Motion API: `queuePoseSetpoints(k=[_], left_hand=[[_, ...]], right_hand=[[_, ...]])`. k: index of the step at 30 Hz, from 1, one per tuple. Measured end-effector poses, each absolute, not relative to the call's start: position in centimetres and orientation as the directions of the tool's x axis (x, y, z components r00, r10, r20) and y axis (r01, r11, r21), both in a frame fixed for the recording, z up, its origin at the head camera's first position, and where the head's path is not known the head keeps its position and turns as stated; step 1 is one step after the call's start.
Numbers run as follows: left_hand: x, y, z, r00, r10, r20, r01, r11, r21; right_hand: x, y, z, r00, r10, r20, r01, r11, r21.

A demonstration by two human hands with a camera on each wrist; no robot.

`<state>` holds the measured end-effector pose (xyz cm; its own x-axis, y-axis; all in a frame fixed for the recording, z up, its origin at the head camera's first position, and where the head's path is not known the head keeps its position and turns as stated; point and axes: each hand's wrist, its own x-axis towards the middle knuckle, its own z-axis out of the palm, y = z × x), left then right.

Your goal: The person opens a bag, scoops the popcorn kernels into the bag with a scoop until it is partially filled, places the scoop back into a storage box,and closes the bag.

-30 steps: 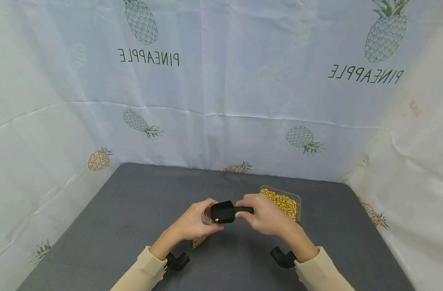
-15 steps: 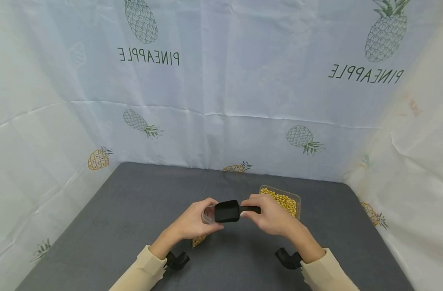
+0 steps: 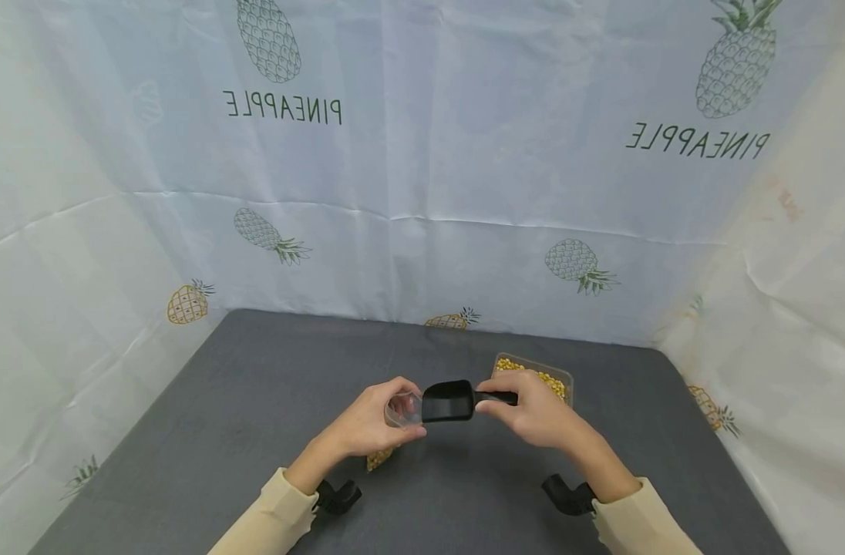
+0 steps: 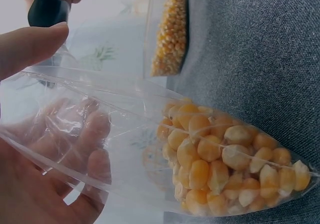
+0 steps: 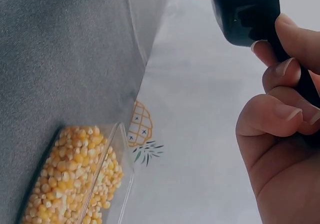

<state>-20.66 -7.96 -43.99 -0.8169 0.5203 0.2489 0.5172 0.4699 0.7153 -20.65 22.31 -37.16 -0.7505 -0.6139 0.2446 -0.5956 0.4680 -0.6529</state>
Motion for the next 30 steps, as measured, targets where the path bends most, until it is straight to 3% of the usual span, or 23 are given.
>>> queuePoseSetpoints(k=[30], left_hand=[[-20.7,-7.9,-44.1,-0.807,0.526,0.268,0.539,0.468,0.701]], right_hand=[[-21.4,28.1,-38.5,-0.891,-0.420,0.173,-0.428,0.647,-0.631]])
